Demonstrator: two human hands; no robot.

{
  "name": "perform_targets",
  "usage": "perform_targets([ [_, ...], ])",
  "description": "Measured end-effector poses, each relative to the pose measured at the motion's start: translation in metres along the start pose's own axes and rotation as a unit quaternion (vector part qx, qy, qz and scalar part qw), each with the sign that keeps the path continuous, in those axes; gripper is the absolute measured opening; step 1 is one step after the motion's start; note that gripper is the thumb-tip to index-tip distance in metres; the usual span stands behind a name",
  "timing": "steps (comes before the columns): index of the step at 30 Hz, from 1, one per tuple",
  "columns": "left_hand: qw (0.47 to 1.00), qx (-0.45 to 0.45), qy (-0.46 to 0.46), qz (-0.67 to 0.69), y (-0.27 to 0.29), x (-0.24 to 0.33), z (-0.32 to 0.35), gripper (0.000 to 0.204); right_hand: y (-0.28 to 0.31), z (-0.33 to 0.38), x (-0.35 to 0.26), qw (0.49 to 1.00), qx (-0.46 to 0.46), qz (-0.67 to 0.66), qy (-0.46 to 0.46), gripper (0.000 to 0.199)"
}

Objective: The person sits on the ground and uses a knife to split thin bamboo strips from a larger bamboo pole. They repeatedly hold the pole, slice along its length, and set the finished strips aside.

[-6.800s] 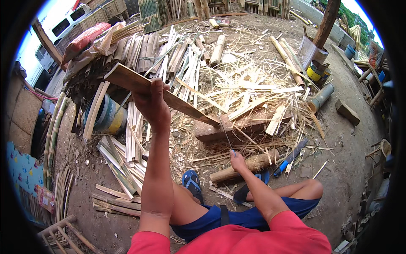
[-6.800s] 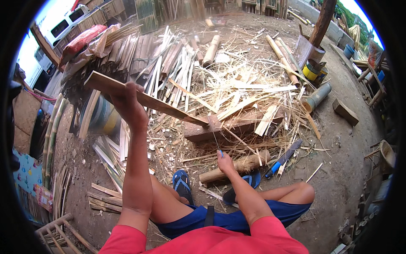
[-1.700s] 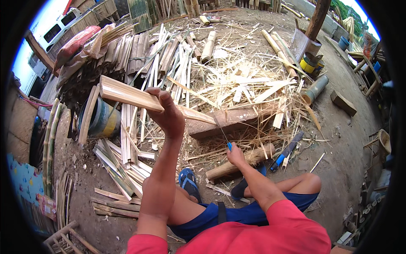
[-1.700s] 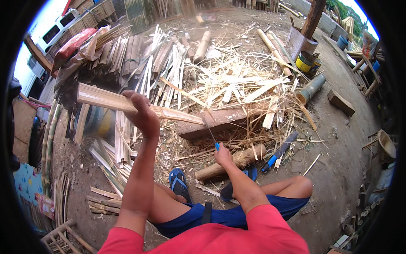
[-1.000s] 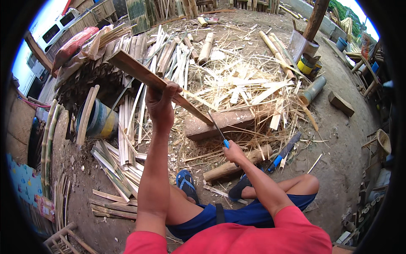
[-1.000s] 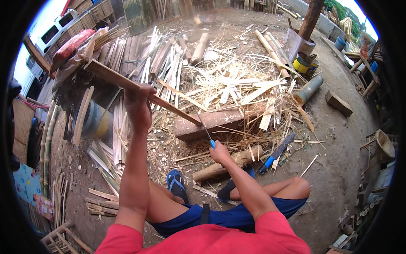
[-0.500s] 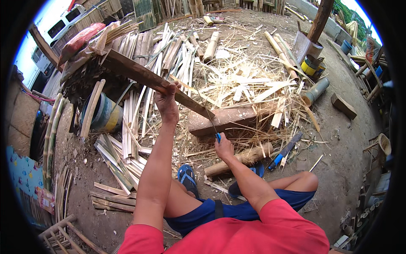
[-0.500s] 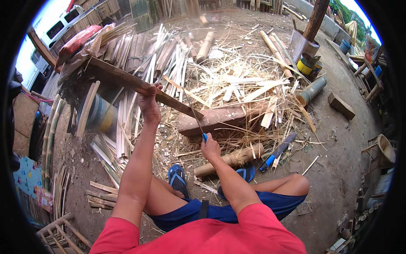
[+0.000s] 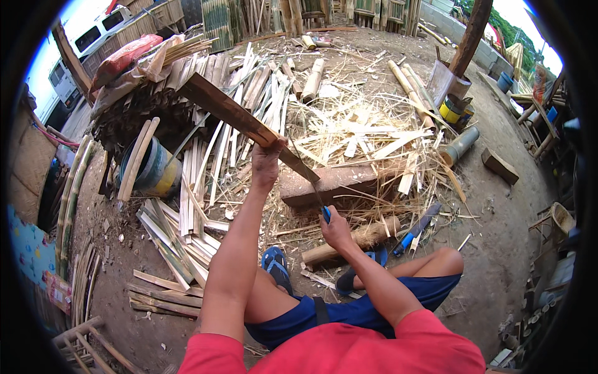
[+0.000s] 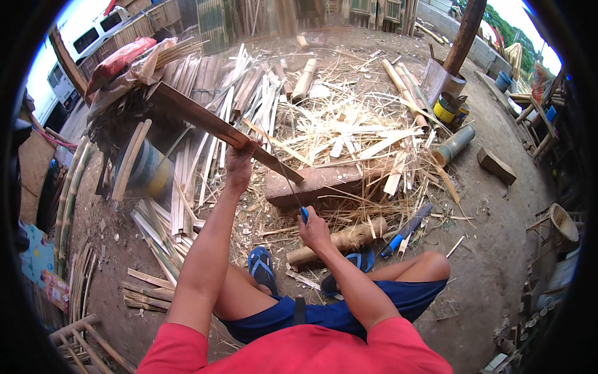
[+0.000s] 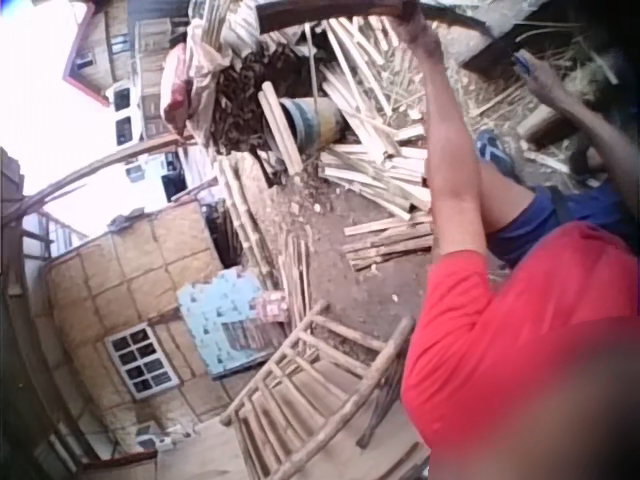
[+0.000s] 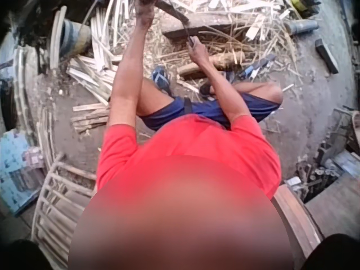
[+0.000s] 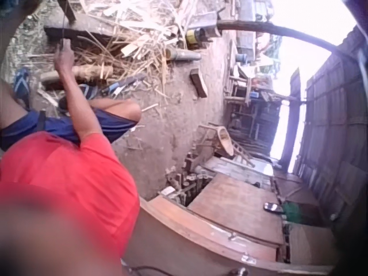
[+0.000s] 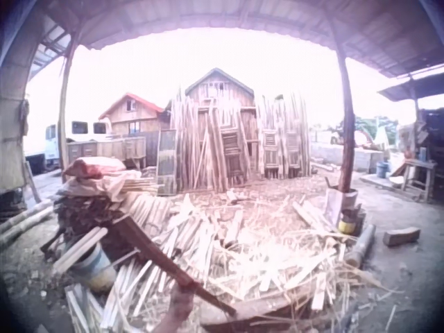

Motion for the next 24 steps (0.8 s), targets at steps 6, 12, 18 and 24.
perform_targets([
  [6, 0.999, 0.02, -0.009, 0.024, -0.003, 0.002, 0.004, 0.017, 0.002, -0.03, 0.024, 0.997, 0.004, 0.064, -0.03, 0.027],
  [12, 0.989, 0.101, 0.073, -0.086, 0.015, -0.005, -0.003, 0.011, -0.009, -0.014, 0.059, 0.989, -0.014, 0.063, -0.134, 0.025],
  [18, 0.994, 0.024, 0.031, -0.099, -0.003, 0.006, -0.008, 0.018, 0.006, -0.002, 0.012, 0.999, -0.008, 0.006, 0.042, 0.023],
  [24, 0.992, 0.002, 0.063, -0.105, 0.002, 0.0, -0.009, 0.019, -0.018, -0.023, 0.09, 0.994, 0.021, 0.11, 0.002, 0.021],
])
Point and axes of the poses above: each hand's wrist, its own z-axis away from the middle knuckle, its own y-axis out of the back of the hand, x = y × z, the point moved 10 cm from there along -z, towards the middle knuckle, and after that the axes turned 6 degrees about y, right-handed, at the moved point
